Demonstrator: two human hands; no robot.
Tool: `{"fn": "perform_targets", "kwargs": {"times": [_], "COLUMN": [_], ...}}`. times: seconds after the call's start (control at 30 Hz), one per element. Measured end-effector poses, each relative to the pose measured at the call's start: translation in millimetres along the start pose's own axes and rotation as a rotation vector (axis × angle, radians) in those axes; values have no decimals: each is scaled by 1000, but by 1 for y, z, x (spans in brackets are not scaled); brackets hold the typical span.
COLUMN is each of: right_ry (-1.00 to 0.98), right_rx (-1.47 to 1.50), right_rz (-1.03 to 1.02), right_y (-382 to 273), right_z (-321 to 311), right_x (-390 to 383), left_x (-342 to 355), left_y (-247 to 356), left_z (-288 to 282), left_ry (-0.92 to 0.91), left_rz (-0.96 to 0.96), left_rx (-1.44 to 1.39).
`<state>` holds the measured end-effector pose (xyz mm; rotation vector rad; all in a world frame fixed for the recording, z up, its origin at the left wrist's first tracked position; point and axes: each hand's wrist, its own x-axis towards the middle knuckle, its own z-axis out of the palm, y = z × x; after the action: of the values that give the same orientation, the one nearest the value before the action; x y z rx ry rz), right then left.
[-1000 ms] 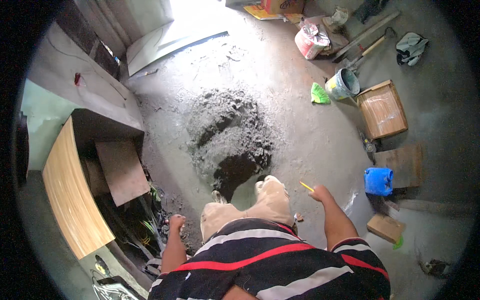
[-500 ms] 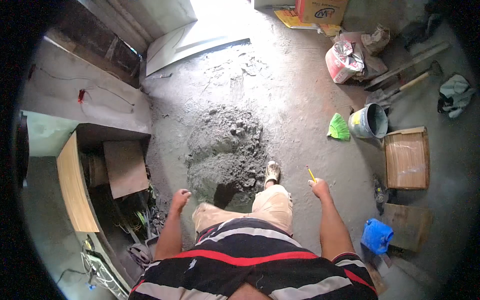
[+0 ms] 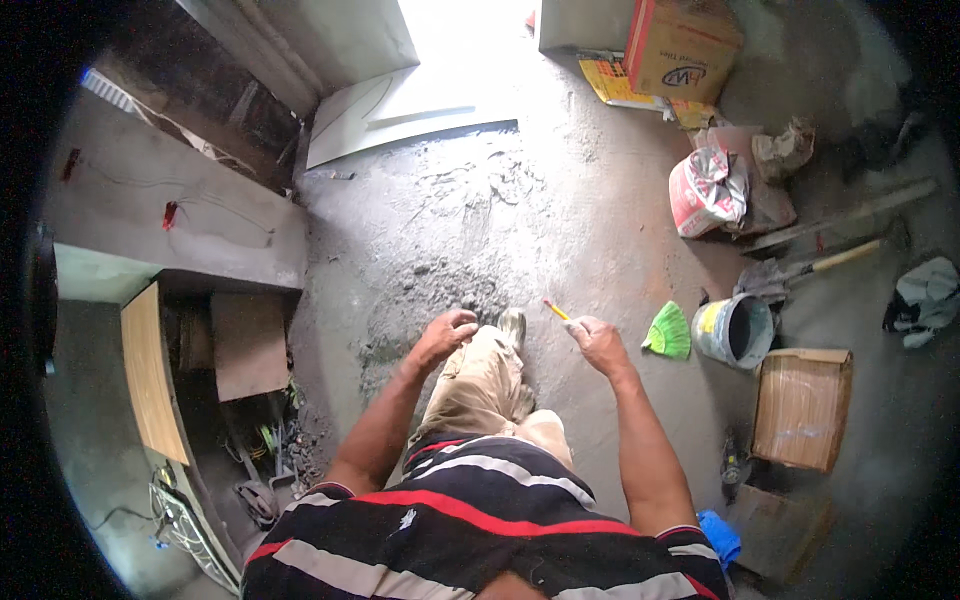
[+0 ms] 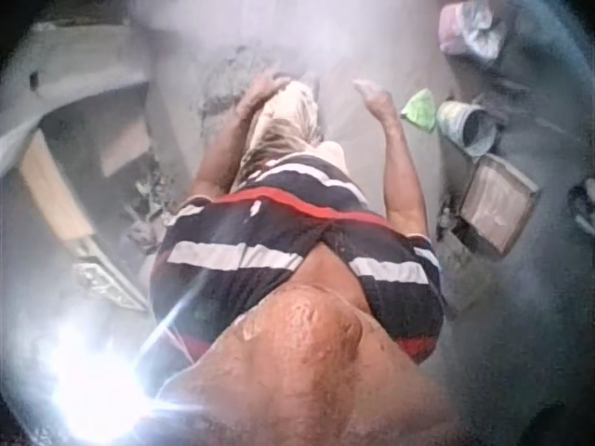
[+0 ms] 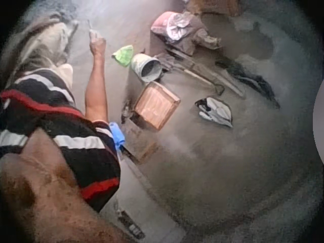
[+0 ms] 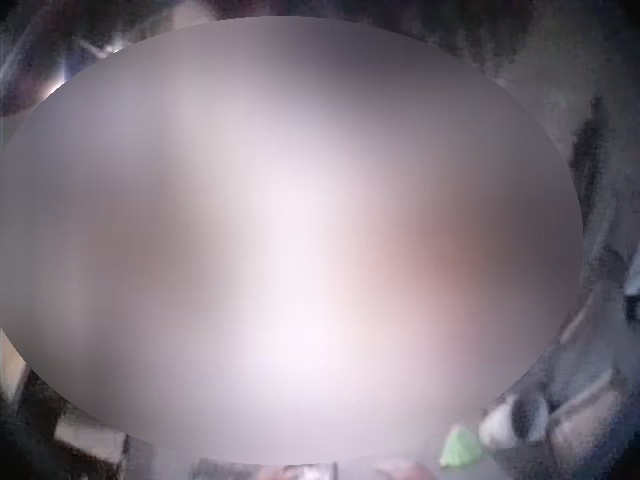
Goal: The person handles a knife, then measures a panel using a tape measure and marks it with a pencil. They position a straightedge across the panel and draw reference lines using the pencil.
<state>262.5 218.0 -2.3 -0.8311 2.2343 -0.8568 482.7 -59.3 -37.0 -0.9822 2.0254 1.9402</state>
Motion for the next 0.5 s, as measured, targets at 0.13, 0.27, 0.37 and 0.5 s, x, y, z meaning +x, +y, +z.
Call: {"fn": "perform_targets", "kwargs": {"times": [0.13, 0.27, 0.37, 0.5], "right_ry": [107, 99, 36, -49], "right_rx": [-39, -161, -370, -268], "right_rz": [171, 212, 277, 350], "right_y": [52, 110, 126, 117], "right_z": [-76, -116, -154, -182], "right_x": [72, 142, 195, 289], "left_x": [89, 191, 255, 323], "left_y": [-10, -102, -44, 14], "left_z": [-9, -49, -67, -123], "left_ry": [30, 204, 347, 364], "left_rz": [-79, -341, -470, -398], "left_rx": [-31, -381, -426, -472]}}
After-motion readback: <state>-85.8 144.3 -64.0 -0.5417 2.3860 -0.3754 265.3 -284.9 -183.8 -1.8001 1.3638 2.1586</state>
